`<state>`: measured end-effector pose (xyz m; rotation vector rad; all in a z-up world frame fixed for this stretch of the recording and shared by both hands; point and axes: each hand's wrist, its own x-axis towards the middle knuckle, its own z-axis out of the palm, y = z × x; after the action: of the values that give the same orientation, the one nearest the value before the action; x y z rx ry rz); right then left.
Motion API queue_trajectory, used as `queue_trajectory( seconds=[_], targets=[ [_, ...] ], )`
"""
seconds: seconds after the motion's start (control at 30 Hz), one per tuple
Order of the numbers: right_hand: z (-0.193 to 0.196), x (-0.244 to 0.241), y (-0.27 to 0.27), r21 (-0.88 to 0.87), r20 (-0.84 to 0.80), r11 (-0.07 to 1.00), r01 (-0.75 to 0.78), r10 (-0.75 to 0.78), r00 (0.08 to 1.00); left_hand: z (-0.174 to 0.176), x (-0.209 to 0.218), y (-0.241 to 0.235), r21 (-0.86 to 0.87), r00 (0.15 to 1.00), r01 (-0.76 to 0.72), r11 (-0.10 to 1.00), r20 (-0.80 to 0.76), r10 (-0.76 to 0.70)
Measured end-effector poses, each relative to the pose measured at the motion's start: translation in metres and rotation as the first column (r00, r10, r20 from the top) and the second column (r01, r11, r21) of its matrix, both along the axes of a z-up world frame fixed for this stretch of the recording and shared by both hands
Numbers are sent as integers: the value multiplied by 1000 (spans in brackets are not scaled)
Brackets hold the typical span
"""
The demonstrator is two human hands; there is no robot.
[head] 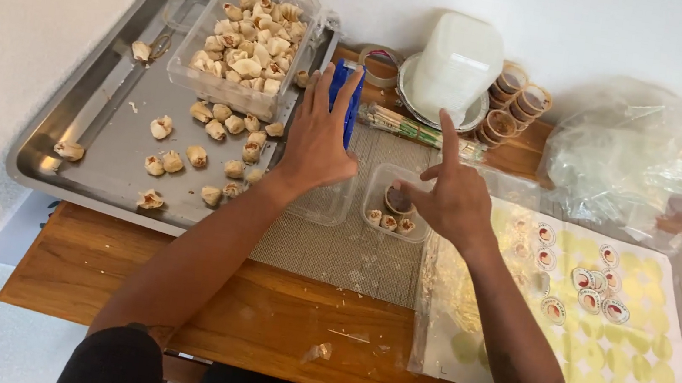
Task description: The person places small food items into a clear plastic container, closes the lid, and then unwraps a pair of disposable chopsticks. The person places the chopsticks into the container and closes the lid again.
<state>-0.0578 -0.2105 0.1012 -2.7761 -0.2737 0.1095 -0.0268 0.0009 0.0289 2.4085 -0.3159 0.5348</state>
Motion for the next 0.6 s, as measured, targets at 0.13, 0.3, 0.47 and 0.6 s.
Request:
queue_trajectory(
  seconds=[0.13, 0.3, 0.47, 0.6],
  targets=[
    [-4, -12, 3, -91, 43, 996, 1, 3, 999, -4, 2, -2, 17, 996, -15, 1000, 92, 13],
    [-10, -17, 9, -252, -24, 967, -23, 17, 1000, -10, 9, 1, 19, 976, -22, 1000, 218, 18],
    [-25, -8, 6, -221, -11, 974, -45, 43, 999, -11, 9, 5, -10, 959, -20, 1000, 281, 22],
    [-18, -13, 4, -131, 34, 991, -4, 9, 999, -6, 6, 4, -90, 890, 84, 992, 454, -35]
  ],
)
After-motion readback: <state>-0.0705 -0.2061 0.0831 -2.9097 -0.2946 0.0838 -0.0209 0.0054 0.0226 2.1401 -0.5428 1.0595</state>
